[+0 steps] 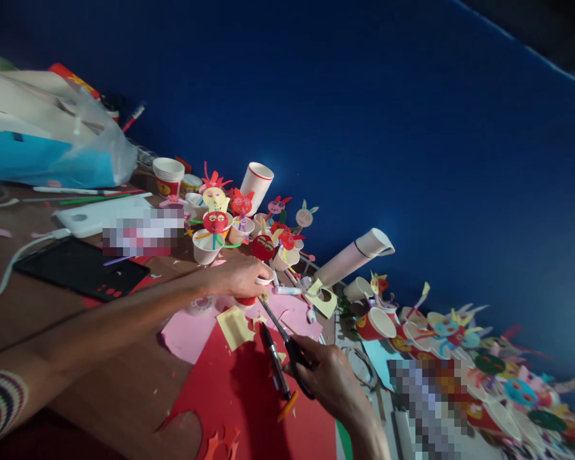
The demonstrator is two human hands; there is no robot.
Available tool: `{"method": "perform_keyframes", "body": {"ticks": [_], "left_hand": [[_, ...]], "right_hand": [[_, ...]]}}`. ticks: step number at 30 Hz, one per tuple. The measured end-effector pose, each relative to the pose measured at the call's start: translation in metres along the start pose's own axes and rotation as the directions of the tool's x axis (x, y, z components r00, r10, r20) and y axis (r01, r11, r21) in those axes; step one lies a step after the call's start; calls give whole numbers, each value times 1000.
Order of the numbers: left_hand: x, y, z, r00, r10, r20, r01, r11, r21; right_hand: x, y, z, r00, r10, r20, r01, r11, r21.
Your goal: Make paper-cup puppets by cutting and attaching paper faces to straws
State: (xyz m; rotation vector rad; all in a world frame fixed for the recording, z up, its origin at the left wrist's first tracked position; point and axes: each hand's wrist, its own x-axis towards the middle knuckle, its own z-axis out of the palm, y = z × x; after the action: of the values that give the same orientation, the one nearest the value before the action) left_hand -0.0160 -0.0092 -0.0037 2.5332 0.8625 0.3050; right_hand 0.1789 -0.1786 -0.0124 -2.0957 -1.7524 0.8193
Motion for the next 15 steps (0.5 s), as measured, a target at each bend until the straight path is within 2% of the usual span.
{"method": "perform_keyframes", "body": {"ticks": [8,15], "left_hand": [[-1,2,-5,999,31,24,-31,1000,1],[0,2,0,1000,-14,11,14,1000,-7]], "right_hand": [[1,0,2,999,38,-7,-38,999,-10],[-1,-2,2,998,64,20,-65,998,5]]}}
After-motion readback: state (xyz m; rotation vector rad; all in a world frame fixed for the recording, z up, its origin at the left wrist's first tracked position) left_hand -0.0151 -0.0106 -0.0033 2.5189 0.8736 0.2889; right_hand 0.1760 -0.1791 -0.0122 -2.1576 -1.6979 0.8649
